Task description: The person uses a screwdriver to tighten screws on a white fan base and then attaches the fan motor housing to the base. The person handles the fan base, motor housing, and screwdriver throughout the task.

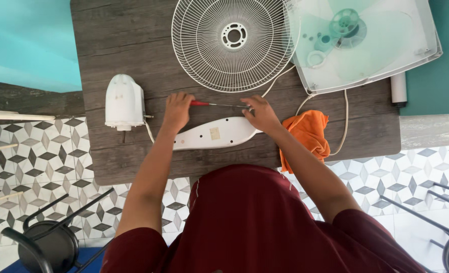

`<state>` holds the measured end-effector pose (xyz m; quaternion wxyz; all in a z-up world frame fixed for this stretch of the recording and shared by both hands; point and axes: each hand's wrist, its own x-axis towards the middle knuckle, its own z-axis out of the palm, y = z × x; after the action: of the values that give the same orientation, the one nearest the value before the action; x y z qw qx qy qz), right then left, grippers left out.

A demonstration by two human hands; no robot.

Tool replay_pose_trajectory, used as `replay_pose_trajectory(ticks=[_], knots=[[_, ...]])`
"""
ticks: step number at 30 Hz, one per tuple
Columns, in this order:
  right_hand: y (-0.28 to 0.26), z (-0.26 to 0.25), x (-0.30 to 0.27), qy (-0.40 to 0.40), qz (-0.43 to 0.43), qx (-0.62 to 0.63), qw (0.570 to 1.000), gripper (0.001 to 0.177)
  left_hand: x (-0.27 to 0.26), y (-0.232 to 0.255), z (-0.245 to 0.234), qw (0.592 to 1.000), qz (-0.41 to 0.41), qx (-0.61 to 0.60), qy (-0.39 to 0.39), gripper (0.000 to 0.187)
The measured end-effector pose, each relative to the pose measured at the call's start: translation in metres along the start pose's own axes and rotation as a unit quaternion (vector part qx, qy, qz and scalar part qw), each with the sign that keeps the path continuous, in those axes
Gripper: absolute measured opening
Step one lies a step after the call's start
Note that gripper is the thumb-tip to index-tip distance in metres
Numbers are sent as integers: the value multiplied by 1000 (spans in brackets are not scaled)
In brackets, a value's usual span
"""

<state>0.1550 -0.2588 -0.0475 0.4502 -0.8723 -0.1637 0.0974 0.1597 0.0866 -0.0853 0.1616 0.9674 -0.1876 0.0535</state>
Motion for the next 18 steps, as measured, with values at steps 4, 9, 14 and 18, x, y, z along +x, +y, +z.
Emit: replay_pose_trajectory(ticks=[4,9,14,18], knots=[[-8,-16,-13,29,17,11,999,38,-22,-29,-53,999,-3,-39,30,34],[-13,-30,-16,34,55,44,997,33,-27,-51,-74,987,-84,-108,80,33],[-23,-13,5,6,29,70,997,29,37,-86,-7,931,-243,-196,191,27],[-36,-1,23,-6,25,89,996,29,92,-118,41,896,-381,-87,208,28]])
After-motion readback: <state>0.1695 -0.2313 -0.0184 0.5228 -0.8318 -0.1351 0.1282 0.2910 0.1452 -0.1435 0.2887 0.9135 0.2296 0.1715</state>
